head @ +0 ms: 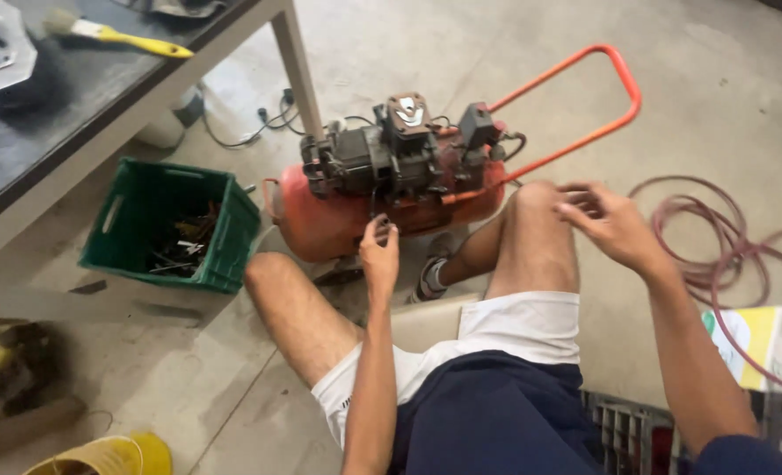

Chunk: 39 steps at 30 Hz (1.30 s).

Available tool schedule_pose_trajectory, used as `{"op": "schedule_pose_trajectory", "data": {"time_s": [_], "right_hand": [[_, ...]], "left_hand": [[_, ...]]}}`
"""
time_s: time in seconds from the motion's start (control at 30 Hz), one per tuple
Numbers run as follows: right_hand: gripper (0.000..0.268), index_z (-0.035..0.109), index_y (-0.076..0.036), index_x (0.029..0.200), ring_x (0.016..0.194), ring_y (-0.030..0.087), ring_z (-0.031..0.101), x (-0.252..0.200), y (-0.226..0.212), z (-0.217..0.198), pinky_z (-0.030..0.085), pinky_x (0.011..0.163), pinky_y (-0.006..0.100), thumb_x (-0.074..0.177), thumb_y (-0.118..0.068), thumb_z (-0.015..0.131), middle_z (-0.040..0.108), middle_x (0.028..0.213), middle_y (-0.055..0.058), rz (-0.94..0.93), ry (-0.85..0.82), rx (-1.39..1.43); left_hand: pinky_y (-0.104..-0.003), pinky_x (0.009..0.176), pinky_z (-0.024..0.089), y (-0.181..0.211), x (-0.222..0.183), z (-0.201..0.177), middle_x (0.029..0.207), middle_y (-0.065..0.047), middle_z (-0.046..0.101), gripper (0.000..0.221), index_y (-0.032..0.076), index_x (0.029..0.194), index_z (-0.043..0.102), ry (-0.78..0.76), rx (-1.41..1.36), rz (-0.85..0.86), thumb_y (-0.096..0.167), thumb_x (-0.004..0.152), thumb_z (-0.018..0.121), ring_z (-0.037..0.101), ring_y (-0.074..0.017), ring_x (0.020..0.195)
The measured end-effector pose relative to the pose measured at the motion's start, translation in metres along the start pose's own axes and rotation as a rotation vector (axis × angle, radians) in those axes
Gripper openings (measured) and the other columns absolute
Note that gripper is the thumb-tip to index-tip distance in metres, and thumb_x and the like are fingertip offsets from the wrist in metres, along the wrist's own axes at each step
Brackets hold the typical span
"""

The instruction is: Using a small brush to clean dust and debris from the motor and body of a portable air compressor.

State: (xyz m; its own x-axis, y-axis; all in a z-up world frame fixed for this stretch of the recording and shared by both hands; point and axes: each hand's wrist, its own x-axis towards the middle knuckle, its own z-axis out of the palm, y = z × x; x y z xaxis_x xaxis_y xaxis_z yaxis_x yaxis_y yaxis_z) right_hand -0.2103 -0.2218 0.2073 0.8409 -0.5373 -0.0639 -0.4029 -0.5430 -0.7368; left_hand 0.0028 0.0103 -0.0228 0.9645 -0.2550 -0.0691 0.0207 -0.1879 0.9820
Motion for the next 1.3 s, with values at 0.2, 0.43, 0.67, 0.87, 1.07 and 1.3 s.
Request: {"op": "schedule_pose_trajectory", "data": {"time_s": [0.2,0.43,0.67,0.87,1.07,1.3], "right_hand": [[0.033,0.064,-0.009,0.14,0.102,0.032,0.07,-0.044,0.019,-0.036,0.054,0.092,0.042,0.108,-0.016,0.07,0.071,0.112,0.021,-0.104,0.323,-0.06],[0.03,0.06,0.002,0.138,0.097,0.029,0.07,-0.036,-0.026,-0.01,0.055,0.088,0.04,0.109,-0.004,0.066,0.071,0.11,0.024,-0.218,0.344,0.122],[0.022,0.06,-0.006,0.129,0.085,0.018,0.071,-0.008,0.003,0.041,0.059,0.076,0.029,0.108,-0.009,0.06,0.074,0.101,0.014,-0.103,0.37,0.477],[0.022,0.063,-0.008,0.128,0.086,0.018,0.072,-0.001,0.031,0.036,0.059,0.076,0.031,0.106,-0.011,0.062,0.074,0.103,0.015,-0.024,0.321,0.485],[0.026,0.065,-0.007,0.129,0.092,0.02,0.072,-0.008,0.055,0.029,0.059,0.079,0.033,0.104,-0.013,0.065,0.074,0.112,0.016,-0.012,0.227,0.487],[0.028,0.065,-0.005,0.129,0.087,0.018,0.073,0.038,0.138,0.055,0.062,0.073,0.027,0.103,-0.014,0.064,0.074,0.105,0.013,0.128,0.014,0.791]], "left_hand": [[-0.044,0.088,0.059,0.004,0.009,0.002,0.113,-0.017,0.076,0.044,0.012,0.137,0.063,-0.028,0.015,0.033,0.015,0.094,0.066,0.076,-0.0303,0.1],[-0.042,0.087,0.06,0.008,0.009,0.002,0.115,-0.013,0.076,0.043,0.01,0.14,0.062,-0.019,0.05,0.06,0.018,0.097,0.064,0.075,-0.0264,0.102],[-0.045,0.088,0.06,-0.001,-0.001,-0.005,0.119,-0.016,0.074,0.043,0.011,0.14,0.062,-0.029,0.152,0.022,0.027,0.1,0.063,0.074,-0.029,0.105],[-0.044,0.085,0.061,0.021,0.0,0.004,0.119,-0.02,0.073,0.045,0.008,0.14,0.062,-0.016,0.177,0.017,0.028,0.099,0.066,0.074,-0.0318,0.104],[-0.045,0.085,0.061,0.026,0.001,0.011,0.117,-0.022,0.073,0.044,0.008,0.138,0.063,0.026,0.178,0.06,0.025,0.098,0.068,0.074,-0.0358,0.101],[-0.045,0.089,0.058,0.026,-0.008,0.019,0.112,-0.014,0.076,0.031,0.017,0.125,0.075,0.174,0.339,0.112,0.031,0.097,0.07,0.074,-0.0327,0.102]]}}
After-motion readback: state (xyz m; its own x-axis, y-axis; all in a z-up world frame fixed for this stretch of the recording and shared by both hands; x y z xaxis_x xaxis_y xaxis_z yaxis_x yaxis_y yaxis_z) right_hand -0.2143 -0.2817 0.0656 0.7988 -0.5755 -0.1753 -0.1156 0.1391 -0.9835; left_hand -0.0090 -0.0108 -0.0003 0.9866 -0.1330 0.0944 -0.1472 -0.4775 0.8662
